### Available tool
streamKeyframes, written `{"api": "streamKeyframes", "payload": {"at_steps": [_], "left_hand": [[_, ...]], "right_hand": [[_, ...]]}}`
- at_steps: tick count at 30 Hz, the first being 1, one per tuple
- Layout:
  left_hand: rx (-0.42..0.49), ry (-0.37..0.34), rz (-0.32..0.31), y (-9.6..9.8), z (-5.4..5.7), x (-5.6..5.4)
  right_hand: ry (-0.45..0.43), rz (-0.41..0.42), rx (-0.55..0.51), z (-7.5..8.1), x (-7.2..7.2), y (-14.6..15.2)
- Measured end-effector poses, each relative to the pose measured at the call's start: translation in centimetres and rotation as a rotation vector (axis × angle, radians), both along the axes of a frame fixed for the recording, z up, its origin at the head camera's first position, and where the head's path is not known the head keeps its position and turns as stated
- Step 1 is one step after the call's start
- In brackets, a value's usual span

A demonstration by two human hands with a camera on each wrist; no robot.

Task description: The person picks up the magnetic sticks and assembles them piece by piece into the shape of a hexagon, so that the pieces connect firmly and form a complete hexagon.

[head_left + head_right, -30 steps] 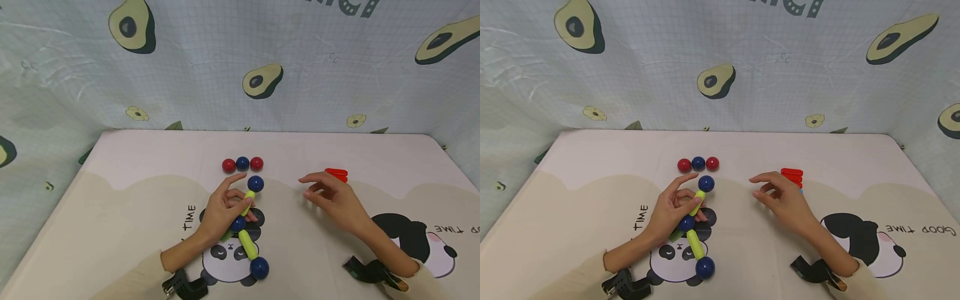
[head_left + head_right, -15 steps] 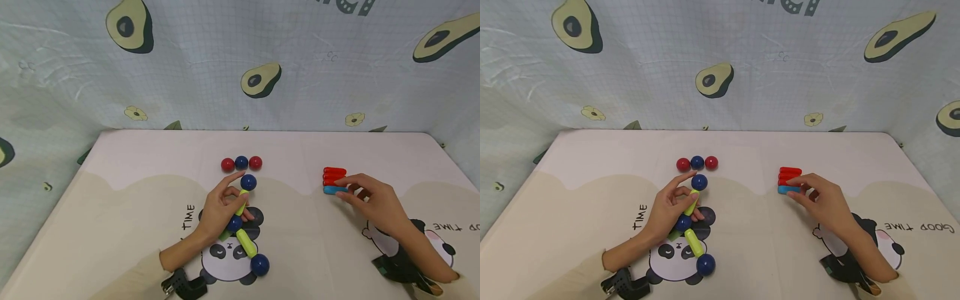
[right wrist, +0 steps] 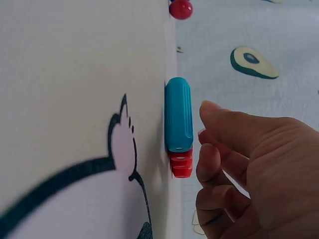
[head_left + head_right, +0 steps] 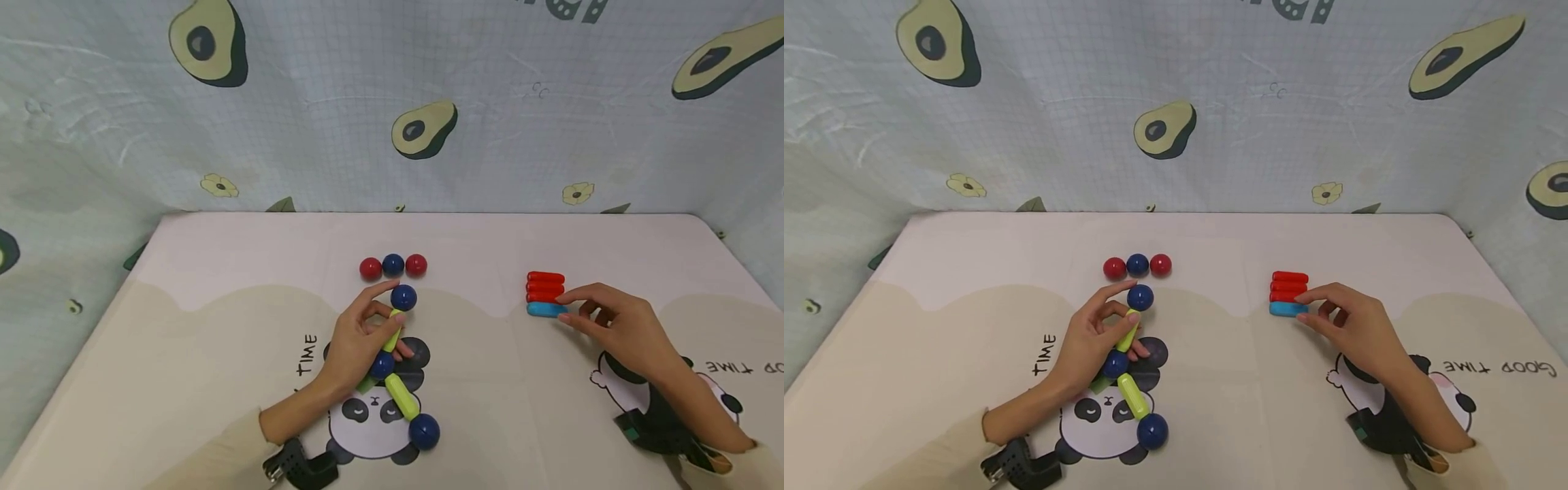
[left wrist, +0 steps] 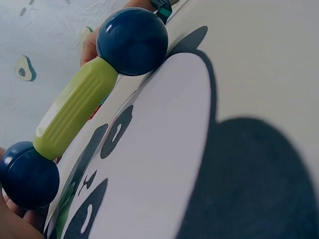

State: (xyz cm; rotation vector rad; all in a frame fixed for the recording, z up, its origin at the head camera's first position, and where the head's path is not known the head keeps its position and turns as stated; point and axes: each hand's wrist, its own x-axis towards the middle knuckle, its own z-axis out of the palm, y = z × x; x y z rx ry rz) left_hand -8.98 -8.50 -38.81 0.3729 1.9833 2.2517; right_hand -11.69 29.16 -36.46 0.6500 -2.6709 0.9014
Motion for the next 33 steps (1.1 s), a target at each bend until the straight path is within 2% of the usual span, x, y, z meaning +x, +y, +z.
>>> {"api": "streamKeyframes", "payload": {"at_steps": [21, 33], "left_hand": [[-0.035, -0.015, 0.003, 0.01, 0.13, 0.08], [-0.04, -0.005, 0.012, 0.11, -0.03, 0.02]], "right_hand": [[-0.019, 0.017, 0.062, -0.84, 0.05, -0.14], [-0.038, 0.012, 0.055, -0.39, 0.19, -0.51]]}}
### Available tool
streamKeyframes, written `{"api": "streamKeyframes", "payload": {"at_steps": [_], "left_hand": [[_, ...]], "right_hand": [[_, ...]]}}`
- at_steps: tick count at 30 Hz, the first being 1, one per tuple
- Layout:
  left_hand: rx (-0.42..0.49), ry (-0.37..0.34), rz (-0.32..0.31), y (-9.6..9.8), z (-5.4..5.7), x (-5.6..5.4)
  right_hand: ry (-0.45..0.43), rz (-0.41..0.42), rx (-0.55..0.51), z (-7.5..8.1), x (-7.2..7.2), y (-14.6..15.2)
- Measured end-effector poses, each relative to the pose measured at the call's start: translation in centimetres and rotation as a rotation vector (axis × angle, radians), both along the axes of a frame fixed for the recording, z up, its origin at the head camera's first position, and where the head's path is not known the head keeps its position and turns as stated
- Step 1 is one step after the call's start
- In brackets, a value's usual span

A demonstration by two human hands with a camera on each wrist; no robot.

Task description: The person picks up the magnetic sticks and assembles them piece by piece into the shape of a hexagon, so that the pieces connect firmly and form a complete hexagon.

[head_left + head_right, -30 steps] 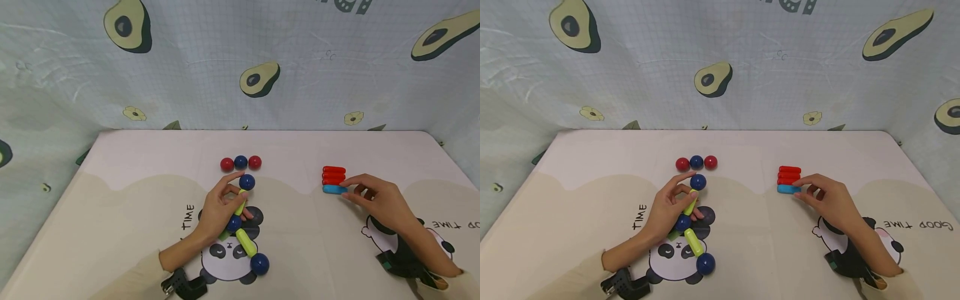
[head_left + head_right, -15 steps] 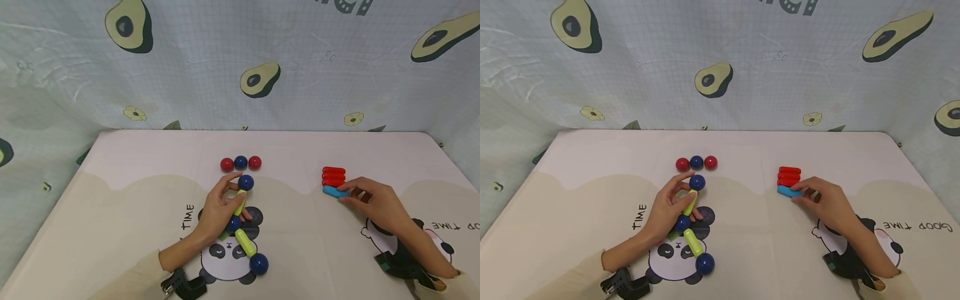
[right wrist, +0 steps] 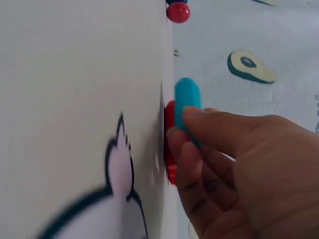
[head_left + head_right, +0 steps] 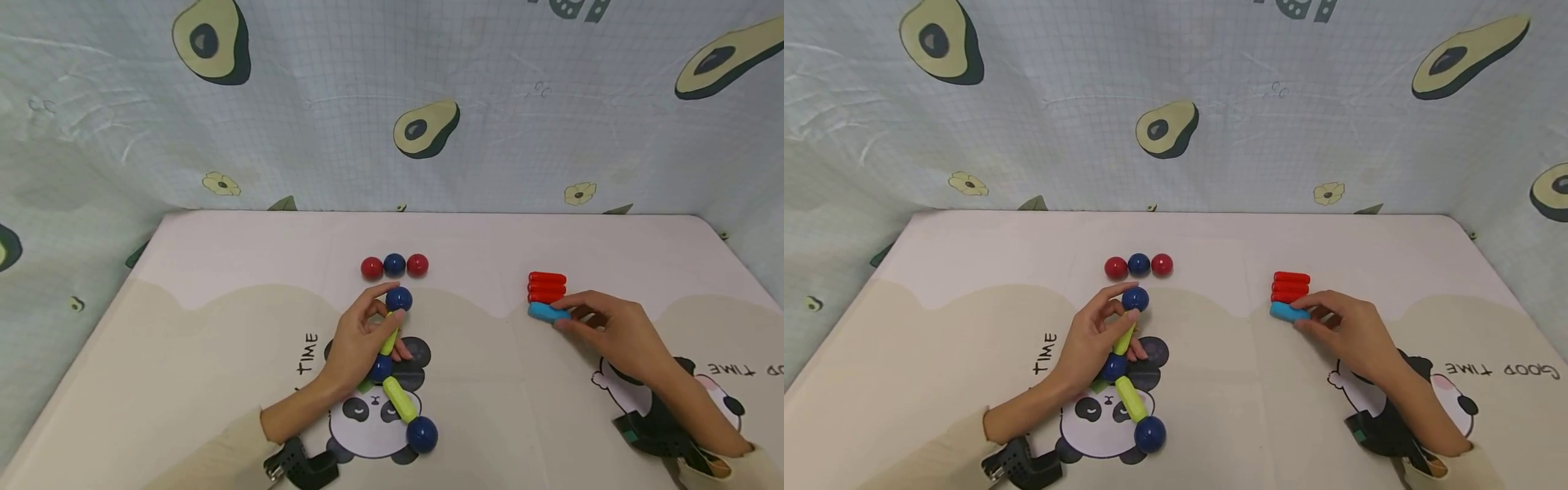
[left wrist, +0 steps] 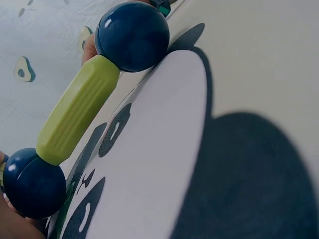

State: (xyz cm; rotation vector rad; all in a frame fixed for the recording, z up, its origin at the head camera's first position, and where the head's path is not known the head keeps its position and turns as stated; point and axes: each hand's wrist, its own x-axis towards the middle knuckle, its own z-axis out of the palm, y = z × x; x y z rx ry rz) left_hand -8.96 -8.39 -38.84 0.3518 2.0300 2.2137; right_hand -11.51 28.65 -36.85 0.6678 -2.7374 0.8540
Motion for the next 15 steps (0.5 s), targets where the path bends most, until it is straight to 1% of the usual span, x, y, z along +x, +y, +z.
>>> {"api": "streamKeyframes", "payload": {"at_steps": [2, 5, 10, 15], "left_hand": [[-0.007, 0.001, 0.003, 0.0, 0.0, 0.0], [-0.013, 0.0, 0.002, 0.0, -0.1, 0.0], [-0.034, 0.002, 0.013, 0.1, 0.0, 0.0], [-0.044, -0.001, 0.019, 0.0, 0.2, 0.0]], "right_hand": [[-0.003, 0.015, -0.023, 0.3, 0.0, -0.4], [0.001, 0.062, -0.052, 0.8, -0.2, -1.4], [-0.001, 0.147, -0.084, 1.6, -0.8, -4.1], [-0.016, 0.211, -0.114, 2.5, -1.5, -6.8]]}}
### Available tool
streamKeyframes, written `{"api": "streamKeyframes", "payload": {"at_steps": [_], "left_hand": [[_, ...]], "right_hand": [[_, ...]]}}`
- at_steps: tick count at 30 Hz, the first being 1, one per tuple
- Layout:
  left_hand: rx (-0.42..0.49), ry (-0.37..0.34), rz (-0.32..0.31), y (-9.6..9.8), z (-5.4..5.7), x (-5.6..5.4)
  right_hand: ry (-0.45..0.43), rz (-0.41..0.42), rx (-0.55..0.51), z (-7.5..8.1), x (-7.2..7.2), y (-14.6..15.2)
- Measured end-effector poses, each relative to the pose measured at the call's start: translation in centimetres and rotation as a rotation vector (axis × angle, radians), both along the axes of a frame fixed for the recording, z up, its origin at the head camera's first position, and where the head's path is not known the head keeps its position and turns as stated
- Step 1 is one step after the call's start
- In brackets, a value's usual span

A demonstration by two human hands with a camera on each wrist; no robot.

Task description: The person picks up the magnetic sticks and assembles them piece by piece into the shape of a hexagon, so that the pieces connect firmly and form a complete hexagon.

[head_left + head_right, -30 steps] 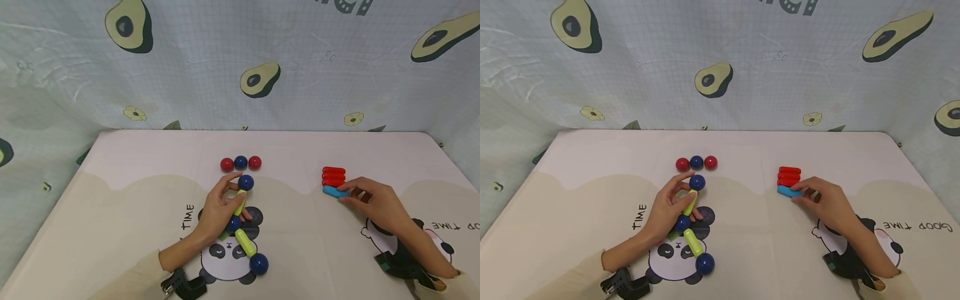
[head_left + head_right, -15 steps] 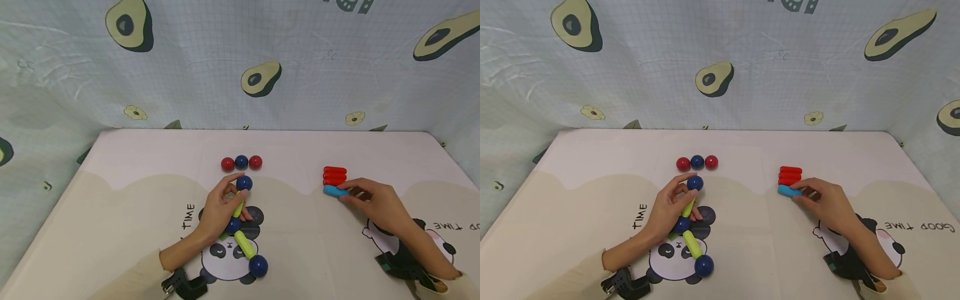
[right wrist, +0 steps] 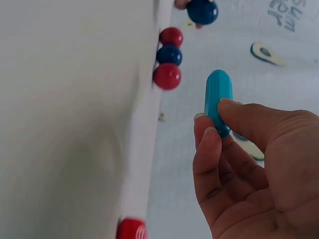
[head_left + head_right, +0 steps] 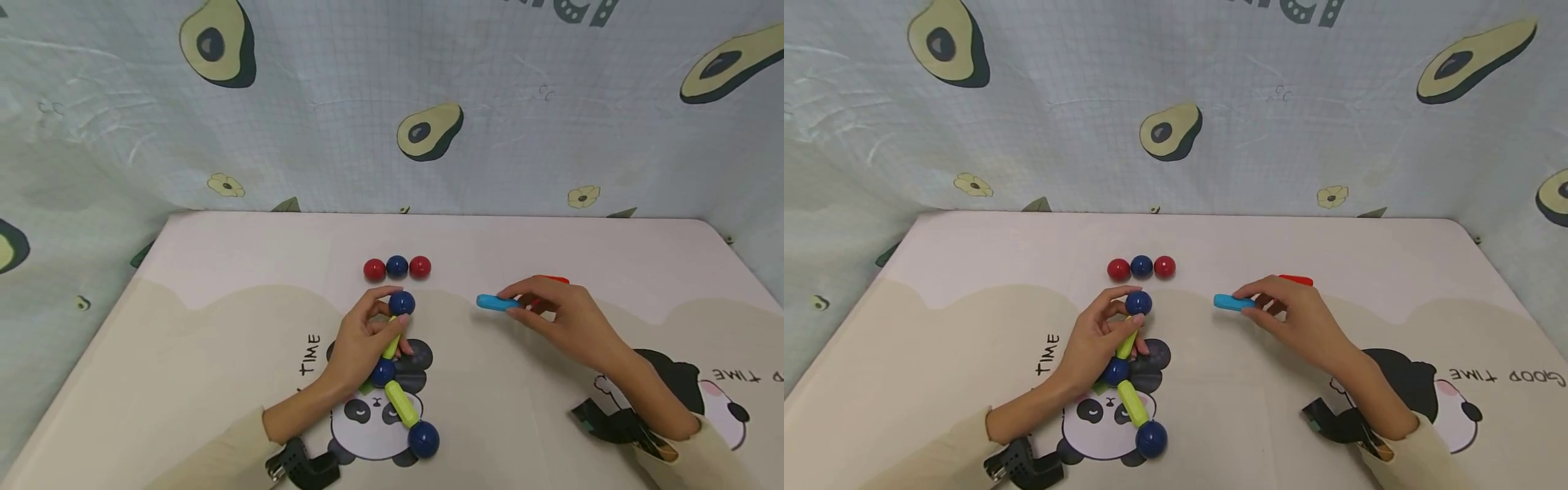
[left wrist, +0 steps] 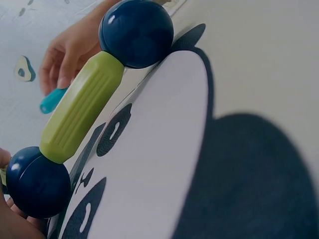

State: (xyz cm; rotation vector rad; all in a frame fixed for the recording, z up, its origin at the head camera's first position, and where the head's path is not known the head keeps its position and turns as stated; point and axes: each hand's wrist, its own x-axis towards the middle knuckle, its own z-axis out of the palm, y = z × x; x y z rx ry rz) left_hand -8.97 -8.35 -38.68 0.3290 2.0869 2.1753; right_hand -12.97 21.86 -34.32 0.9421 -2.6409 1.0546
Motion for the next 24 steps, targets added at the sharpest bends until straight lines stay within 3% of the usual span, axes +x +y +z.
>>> {"api": "streamKeyframes", "payload": {"at_steps": [10, 24], "left_hand": [[-0.014, 0.007, -0.001, 0.0, -0.1, -0.1], [0.008, 0.005, -0.002, -0.1, -0.1, -0.1]], "right_hand": [[-0.075, 0.104, 0.016, 0.6, -0.8, -4.4], [-0.119, 0.136, 0.031, 0.4, -1.1, -7.1]]}}
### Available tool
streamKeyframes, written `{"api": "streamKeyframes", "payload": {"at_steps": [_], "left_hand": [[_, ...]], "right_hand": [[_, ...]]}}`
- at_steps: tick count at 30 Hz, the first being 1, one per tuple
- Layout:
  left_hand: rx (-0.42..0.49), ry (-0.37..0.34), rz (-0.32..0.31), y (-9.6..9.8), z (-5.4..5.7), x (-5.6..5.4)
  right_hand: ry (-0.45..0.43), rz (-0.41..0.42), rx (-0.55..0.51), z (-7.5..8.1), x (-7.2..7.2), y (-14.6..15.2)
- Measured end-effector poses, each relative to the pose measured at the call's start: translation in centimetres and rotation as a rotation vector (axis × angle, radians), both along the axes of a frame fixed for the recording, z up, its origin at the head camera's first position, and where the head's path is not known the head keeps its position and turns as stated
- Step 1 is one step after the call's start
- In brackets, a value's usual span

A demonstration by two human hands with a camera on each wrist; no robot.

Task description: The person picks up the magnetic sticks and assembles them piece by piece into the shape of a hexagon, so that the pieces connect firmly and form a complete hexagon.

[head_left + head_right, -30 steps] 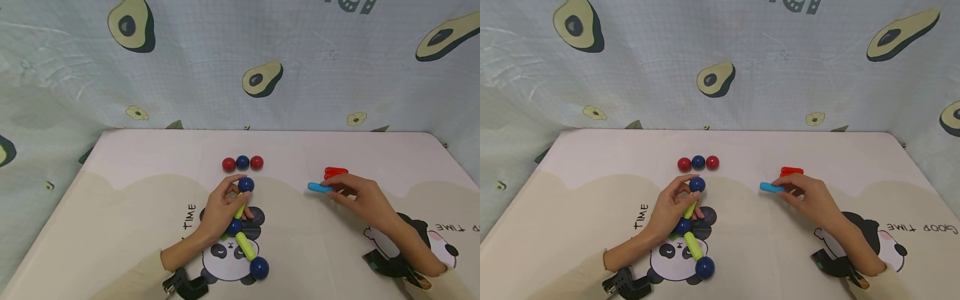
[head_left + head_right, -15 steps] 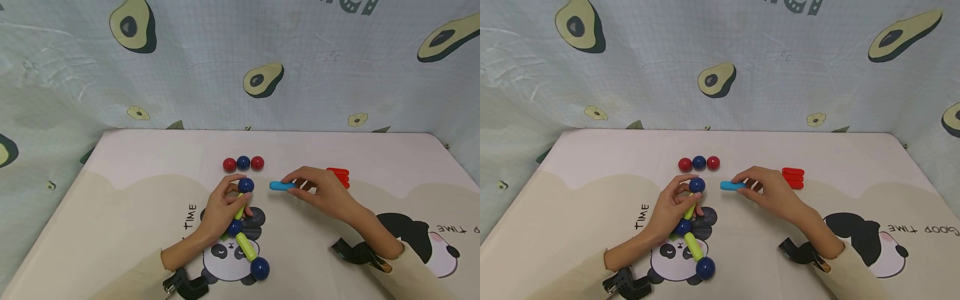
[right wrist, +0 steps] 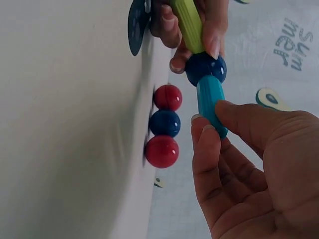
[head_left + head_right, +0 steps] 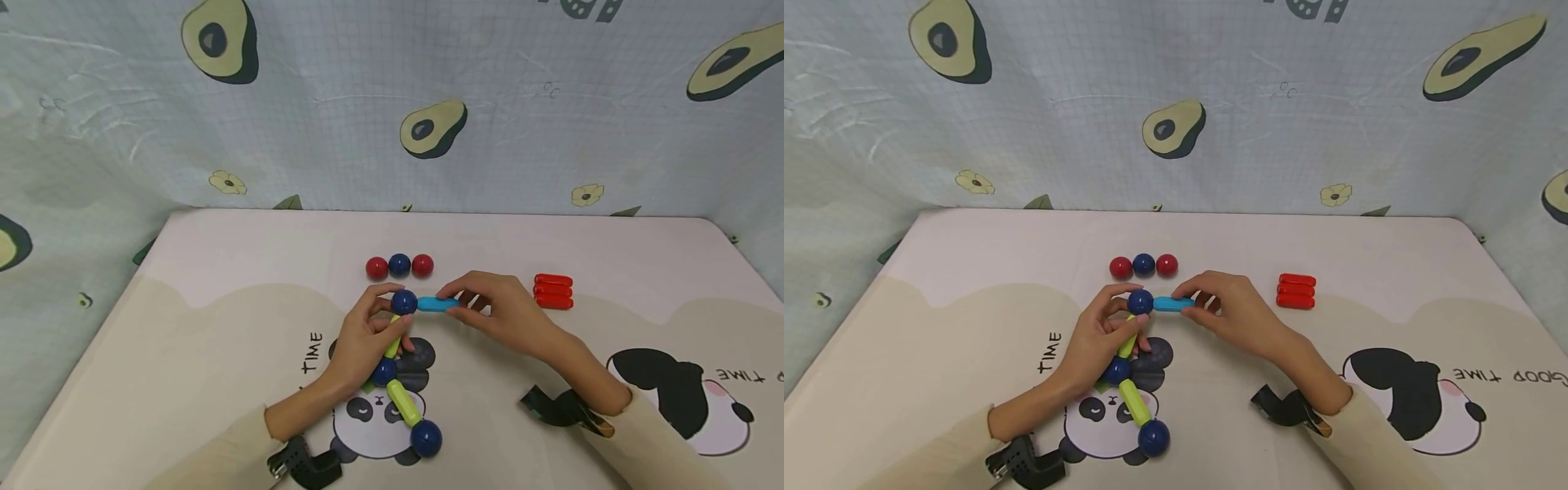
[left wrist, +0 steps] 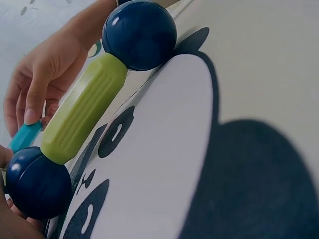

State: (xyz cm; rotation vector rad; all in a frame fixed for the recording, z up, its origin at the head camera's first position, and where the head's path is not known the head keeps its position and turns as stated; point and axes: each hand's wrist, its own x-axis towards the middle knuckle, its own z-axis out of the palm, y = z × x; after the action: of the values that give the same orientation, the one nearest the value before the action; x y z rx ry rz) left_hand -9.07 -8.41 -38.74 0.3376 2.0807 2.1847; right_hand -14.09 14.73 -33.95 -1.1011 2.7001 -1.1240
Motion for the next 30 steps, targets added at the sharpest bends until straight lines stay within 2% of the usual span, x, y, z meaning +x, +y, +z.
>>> {"api": "streamKeyframes", "payload": {"at_steps": [6, 12, 15, 21, 25, 30], "left_hand": [[0.031, -0.003, -0.016, 0.1, 0.0, 0.0], [0.067, 0.017, -0.018, 0.1, 0.0, -0.1], [0.029, 0.033, 0.02, 0.1, 0.0, 0.0], [-0.111, 0.097, 0.111, 0.0, 0.0, 0.0], [-0.124, 0.132, 0.126, 0.1, -0.2, -0.1], [-0.142, 0.134, 0.161, 0.2, -0.2, 0.0]], "right_hand": [[-0.015, -0.013, -0.001, -0.1, 0.1, -0.3], [-0.033, 0.012, -0.024, -0.3, 0.0, -0.7], [-0.043, 0.013, -0.03, -0.2, -0.1, -1.1], [-0.061, 0.016, -0.046, -0.2, -0.6, -2.1], [-0.068, 0.031, -0.069, -0.3, -0.8, -2.8], [-0.097, 0.019, -0.1, -0.6, -0.9, -3.2]]}}
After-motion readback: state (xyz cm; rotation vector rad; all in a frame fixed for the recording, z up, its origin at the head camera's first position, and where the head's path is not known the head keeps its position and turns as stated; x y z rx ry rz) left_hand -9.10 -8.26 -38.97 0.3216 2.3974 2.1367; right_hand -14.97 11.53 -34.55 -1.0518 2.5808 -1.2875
